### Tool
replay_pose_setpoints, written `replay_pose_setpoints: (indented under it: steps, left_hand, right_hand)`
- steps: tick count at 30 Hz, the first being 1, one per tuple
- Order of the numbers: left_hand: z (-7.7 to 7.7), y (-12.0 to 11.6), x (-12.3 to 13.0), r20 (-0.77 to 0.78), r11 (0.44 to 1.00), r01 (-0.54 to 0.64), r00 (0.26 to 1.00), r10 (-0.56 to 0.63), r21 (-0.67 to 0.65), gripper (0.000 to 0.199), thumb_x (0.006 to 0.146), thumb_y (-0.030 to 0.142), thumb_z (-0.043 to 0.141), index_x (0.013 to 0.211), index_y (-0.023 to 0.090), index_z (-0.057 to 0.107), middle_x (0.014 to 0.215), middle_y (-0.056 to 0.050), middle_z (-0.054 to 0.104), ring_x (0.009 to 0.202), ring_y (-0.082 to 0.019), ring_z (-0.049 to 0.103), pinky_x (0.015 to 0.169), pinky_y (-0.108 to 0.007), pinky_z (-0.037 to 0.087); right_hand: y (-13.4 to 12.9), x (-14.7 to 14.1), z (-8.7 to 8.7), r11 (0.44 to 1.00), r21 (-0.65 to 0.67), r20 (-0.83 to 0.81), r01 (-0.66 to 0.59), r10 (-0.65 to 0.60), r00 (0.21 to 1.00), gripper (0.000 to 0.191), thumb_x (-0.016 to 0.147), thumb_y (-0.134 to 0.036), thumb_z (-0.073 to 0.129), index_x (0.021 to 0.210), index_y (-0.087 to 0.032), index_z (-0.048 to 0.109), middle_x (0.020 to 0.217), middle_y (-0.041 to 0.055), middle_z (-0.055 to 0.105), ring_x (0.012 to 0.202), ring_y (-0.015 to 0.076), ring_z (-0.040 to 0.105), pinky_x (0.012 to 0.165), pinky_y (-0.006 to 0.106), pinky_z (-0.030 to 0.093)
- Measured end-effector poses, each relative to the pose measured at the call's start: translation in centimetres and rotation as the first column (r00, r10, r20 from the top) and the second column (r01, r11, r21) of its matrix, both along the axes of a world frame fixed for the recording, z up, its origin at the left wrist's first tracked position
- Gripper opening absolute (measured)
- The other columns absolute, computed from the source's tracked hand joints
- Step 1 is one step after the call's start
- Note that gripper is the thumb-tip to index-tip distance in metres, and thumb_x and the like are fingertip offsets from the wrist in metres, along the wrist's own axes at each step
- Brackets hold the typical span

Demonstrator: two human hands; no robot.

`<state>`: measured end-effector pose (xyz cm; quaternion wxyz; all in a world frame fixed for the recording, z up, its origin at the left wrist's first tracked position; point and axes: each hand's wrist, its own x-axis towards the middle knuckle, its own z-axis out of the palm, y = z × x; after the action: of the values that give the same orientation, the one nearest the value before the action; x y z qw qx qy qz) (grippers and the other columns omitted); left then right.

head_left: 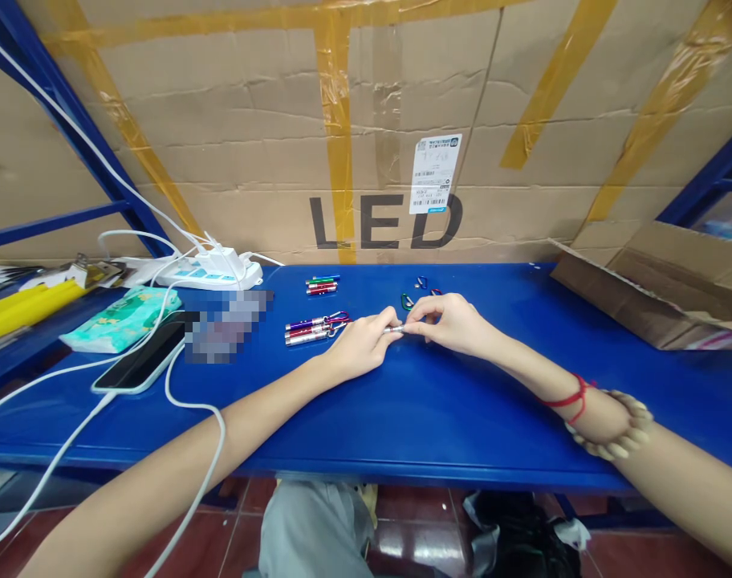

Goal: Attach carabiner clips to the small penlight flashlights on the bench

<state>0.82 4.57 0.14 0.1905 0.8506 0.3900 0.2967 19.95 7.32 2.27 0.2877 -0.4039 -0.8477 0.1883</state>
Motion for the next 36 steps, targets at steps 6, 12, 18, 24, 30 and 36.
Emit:
replay_pose_setpoints:
  steps: [6,12,18,24,30,36]
  left_hand:
    - [0.0,0.0,-0.1,-0.007,0.998,0.021,1.000,-0.021,0.055,0.003,0.089,0.016,0.044,0.087,0.019,0.044,0.092,-0.002,0.062,0.082,-0.020,0.060,0.065,-0.025,0.040]
    - [0.4,0.3,0.1,-0.030,1.000,-0.030,0.999,0.031,0.007,0.013,0.089,0.016,0.043,0.101,0.021,0.047,0.084,-0.001,0.062,0.076,-0.020,0.060,0.066,-0.026,0.041]
    - [0.4,0.5,0.7,0.040,0.997,-0.080,0.996,0.081,-0.010,0.015,0.092,0.020,0.043,0.106,0.020,0.047,0.074,0.000,0.061,0.073,-0.019,0.060,0.068,-0.026,0.042]
    - [0.5,0.3,0.8,0.102,0.997,-0.076,0.992,0.077,-0.018,0.017,0.095,0.024,0.037,0.104,0.020,0.051,0.084,-0.001,0.062,0.083,-0.018,0.058,0.078,-0.028,0.042]
    - [0.6,0.1,0.6,0.057,0.984,-0.149,0.988,0.144,0.098,0.016,0.095,0.026,0.037,0.099,0.021,0.052,0.102,-0.002,0.058,0.094,-0.019,0.055,0.081,-0.028,0.041]
    - [0.8,-0.1,0.8,0.017,0.989,-0.131,0.991,0.130,0.070,0.017,0.095,0.027,0.037,0.100,0.021,0.052,0.102,-0.002,0.059,0.095,-0.019,0.055,0.082,-0.029,0.042]
  right_hand:
    - [0.7,0.2,-0.6,0.974,-0.207,-0.083,-0.096,0.080,0.993,0.032,0.073,-0.046,0.063,0.071,-0.015,0.069,0.061,0.0023,0.063,0.048,0.0115,0.056,0.050,0.023,0.041]
    - [0.8,0.2,-0.4,0.973,-0.227,-0.104,-0.028,0.005,0.995,0.031,0.071,-0.046,0.064,0.069,-0.015,0.070,0.060,0.0019,0.063,0.046,0.0111,0.055,0.048,0.023,0.042]
    - [1.0,0.4,0.6,0.962,-0.271,-0.122,-0.024,-0.009,0.993,0.039,0.071,-0.053,0.063,0.075,-0.015,0.070,0.057,0.0026,0.061,0.047,0.0119,0.053,0.043,0.023,0.040]
    - [1.9,3.1,2.9,0.950,0.012,0.101,0.312,-0.312,0.945,0.030,0.081,-0.048,0.054,0.084,-0.020,0.066,0.067,0.0028,0.066,0.060,0.0159,0.060,0.052,0.025,0.039]
    - [3.3,5.7,2.9,0.928,0.228,0.491,0.294,-0.370,0.788,0.020,0.085,-0.038,0.052,0.082,-0.023,0.065,0.092,0.0021,0.067,0.078,0.0194,0.061,0.056,0.026,0.034]
    - [3.7,5.9,2.3,0.940,0.182,0.588,0.290,-0.340,0.734,0.017,0.077,-0.041,0.062,0.078,-0.026,0.069,0.089,0.0011,0.068,0.082,0.0202,0.061,0.055,0.026,0.034]
